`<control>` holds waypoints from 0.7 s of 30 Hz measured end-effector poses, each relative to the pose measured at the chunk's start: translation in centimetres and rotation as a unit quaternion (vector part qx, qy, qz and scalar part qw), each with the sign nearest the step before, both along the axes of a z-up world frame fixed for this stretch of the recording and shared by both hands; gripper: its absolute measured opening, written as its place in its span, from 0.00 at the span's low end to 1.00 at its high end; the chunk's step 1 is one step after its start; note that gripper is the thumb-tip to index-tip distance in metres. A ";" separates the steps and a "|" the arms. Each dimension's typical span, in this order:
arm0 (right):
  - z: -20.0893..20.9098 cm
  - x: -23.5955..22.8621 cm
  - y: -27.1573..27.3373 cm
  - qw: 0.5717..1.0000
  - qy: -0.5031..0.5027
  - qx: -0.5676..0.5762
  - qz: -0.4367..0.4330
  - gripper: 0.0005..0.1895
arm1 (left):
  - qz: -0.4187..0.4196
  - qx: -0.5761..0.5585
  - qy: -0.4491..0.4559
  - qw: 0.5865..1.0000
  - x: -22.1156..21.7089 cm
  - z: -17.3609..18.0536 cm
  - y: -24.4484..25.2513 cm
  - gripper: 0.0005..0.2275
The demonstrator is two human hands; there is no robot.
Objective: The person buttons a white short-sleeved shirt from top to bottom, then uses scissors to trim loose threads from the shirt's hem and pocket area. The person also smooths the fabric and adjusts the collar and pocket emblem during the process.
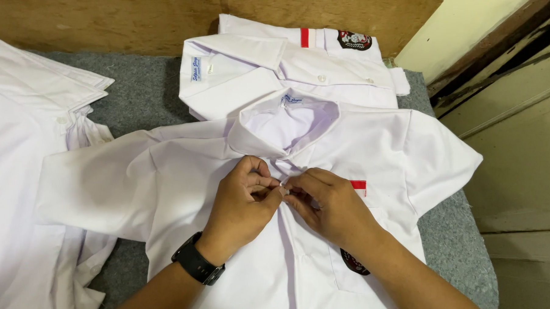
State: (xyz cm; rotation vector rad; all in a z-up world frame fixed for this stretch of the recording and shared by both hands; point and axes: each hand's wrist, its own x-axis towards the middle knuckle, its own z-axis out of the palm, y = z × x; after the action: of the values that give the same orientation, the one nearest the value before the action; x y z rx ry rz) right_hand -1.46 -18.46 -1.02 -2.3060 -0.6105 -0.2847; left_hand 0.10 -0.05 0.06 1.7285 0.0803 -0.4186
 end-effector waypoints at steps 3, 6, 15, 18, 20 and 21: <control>0.5 0.1 -0.2 1.000 -0.006 0.007 0.011 0.06 | 0.004 -0.007 0.020 1.000 0.2 0.1 0.1 0.13; 0.8 0.3 -0.2 0.999 -0.009 0.015 0.035 0.05 | 0.007 -0.007 0.023 1.000 0.0 0.3 0.0 0.14; 1.9 0.6 -0.3 0.984 0.112 0.138 0.006 0.06 | 0.027 -0.043 -0.003 0.999 -0.2 -1.7 -0.4 0.15; 2.2 0.7 -0.2 0.981 0.122 0.152 -0.002 0.05 | 0.016 -0.039 -0.005 0.999 -0.2 -1.2 -0.2 0.16; 2.5 0.6 -0.2 0.982 0.125 0.140 0.000 0.06 | 0.012 -0.041 -0.011 0.999 -0.2 -1.6 -0.1 0.15; 2.7 0.6 -0.3 0.983 0.128 0.128 0.001 0.06 | 0.006 -0.043 -0.016 0.999 -0.2 -1.8 -0.1 0.14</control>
State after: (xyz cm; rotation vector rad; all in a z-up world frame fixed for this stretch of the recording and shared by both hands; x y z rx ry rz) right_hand -0.90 -18.72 1.66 -2.0506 -0.4185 -0.0576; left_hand -0.13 -0.18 -1.70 1.6480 0.0484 -0.3804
